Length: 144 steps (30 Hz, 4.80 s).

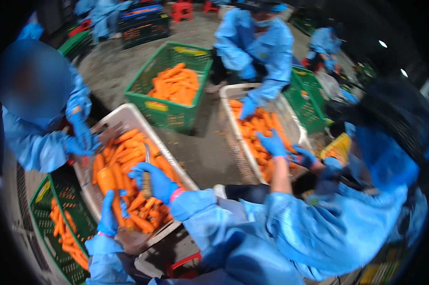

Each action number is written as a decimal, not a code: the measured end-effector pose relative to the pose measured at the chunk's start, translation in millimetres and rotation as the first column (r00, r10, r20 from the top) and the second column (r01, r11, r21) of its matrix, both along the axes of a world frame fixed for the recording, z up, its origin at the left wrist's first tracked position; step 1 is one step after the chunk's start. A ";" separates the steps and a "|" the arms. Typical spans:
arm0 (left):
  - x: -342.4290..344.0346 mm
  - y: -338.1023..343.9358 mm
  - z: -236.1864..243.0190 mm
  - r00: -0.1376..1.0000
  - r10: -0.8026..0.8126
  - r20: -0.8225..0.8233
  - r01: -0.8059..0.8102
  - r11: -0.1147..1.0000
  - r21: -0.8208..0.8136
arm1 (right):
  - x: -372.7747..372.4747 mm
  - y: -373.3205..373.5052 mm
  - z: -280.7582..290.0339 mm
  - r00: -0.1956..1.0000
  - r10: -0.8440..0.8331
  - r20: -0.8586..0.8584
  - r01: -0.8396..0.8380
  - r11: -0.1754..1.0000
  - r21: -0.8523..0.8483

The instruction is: The person peels carrots using a knife, holding each carrot in one hand and removing the skin with the other. They place the peeled carrots into a white basket and continue the process with a large supply of carrots from a green crate.

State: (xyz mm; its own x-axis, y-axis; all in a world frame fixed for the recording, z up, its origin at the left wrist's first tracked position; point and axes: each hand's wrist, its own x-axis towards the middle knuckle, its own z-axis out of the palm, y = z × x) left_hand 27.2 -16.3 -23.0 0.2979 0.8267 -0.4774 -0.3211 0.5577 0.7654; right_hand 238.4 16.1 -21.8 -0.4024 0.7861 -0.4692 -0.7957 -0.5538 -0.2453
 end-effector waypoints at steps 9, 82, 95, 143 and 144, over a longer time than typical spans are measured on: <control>-5.5 13.7 15.2 0.971 0.125 -0.204 -0.089 0.980 0.176 | -7.1 -4.6 25.7 0.987 0.161 0.006 -0.161 0.987 -0.030; -3.0 -15.2 13.8 0.920 0.003 -0.392 0.216 0.830 0.515 | 28.5 -32.4 -42.2 -0.591 -0.447 0.671 -0.706 0.690 -0.161; -12.8 -22.9 -17.2 0.940 0.146 0.308 0.016 0.884 -0.467 | 9.8 -29.0 -3.7 -0.535 -0.511 0.673 -0.789 0.586 -0.182; 87.9 -93.1 193.4 0.569 -0.813 -0.123 0.691 0.391 0.607 | 3.1 -32.1 -2.9 -0.362 -0.533 0.765 -0.770 0.634 0.078; 84.5 -93.8 199.7 0.496 -0.858 -0.132 0.716 0.318 0.621 | 4.7 -29.8 -7.7 -0.371 -0.554 0.746 -0.771 0.631 0.085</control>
